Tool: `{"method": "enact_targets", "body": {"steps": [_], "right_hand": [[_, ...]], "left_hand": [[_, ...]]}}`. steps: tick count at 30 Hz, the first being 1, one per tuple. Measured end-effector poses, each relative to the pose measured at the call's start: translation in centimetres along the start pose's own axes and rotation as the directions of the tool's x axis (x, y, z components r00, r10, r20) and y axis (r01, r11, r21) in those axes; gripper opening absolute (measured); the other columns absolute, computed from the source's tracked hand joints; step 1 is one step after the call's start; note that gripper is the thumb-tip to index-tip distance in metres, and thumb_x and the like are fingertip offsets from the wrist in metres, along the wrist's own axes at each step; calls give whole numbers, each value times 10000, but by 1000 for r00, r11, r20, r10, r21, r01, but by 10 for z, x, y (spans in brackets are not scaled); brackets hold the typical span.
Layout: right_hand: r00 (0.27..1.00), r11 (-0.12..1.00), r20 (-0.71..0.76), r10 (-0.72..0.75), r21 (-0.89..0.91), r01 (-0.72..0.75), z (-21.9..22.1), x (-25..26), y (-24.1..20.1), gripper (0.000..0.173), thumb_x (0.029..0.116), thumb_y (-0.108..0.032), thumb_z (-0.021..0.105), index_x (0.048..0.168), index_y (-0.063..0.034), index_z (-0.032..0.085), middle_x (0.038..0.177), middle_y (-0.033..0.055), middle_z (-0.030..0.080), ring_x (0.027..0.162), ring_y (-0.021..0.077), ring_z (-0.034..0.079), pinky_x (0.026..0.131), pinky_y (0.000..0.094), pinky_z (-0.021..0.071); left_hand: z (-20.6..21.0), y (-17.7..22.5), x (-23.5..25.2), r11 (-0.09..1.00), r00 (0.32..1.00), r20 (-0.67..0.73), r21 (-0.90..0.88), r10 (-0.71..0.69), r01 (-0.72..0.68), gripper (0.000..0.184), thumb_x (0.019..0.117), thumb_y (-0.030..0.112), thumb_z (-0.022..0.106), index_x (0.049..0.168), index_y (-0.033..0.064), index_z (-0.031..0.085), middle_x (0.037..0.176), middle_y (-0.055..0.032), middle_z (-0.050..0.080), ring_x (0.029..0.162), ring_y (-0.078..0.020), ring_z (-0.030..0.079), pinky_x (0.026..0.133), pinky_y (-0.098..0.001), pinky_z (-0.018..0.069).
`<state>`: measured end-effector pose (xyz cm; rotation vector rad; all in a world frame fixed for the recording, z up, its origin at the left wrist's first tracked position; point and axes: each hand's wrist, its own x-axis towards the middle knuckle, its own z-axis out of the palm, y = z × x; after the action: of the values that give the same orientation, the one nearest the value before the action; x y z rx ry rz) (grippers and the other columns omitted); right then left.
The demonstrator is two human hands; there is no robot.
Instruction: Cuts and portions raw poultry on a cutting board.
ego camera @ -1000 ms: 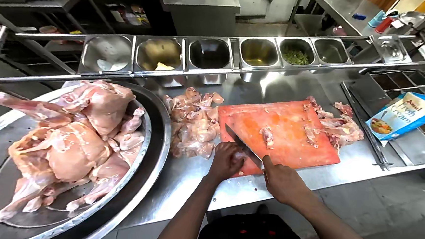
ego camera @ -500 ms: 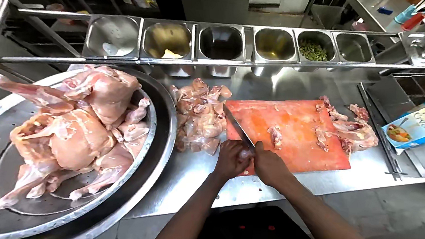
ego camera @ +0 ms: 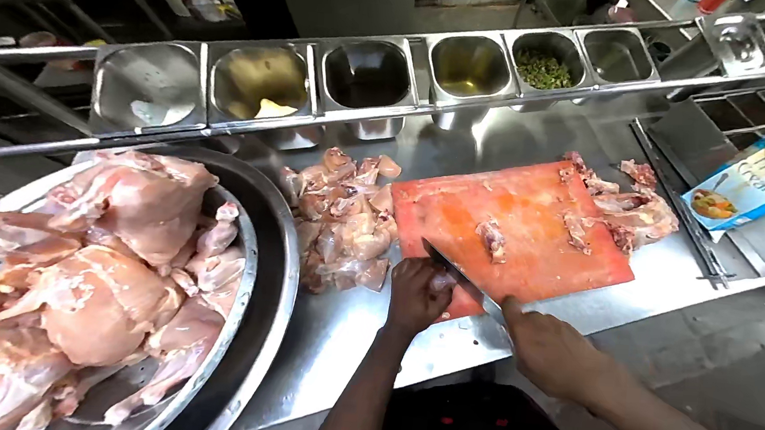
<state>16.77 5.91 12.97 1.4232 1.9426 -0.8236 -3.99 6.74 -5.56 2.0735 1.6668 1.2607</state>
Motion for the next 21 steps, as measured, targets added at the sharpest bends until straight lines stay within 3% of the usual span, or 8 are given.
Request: {"method": "enact_targets", "body": {"steps": [6,10,17,21], "right_hand": [[968,987,-233,-90,105,118,6,64,-32,415,1006,-181,603,1361,-69,418,937,156,677,880,369,718,751,539,582],[942,983,-318,-103,110,144,13,66,-32,362,991,-169,610,1305,-89,449,894,129,681,841,349,724,710,533,585],[994,995,-101,-35,87,44,22,5,15,407,952,-120,643,1313,-83,458,977,158,667,932,372,700,769,543,569],[999,1000,-50,-4,27,5,15,-6,13,363,974,-137,617,1296,-79,459,957,146,663,914,355,707,758,519,574]], "left_hand": [[-2,-2,0,999,999,-23,6,32,-31,365,889,492,654,967,155,770,1049,-29,743,1023,-207,674,971,-484,502],[-7,-3,2,998,998,27,12,60,-60,379,898,505,635,961,155,768,1053,-23,741,1032,-199,676,985,-482,504],[-4,-1,0,998,998,5,27,56,-56,334,878,459,682,977,158,785,1078,-30,748,1056,-209,681,980,-481,513],[-3,1,1,999,999,2,15,42,-42,315,879,453,678,965,167,779,1080,-22,747,1072,-208,677,993,-489,503]]}}
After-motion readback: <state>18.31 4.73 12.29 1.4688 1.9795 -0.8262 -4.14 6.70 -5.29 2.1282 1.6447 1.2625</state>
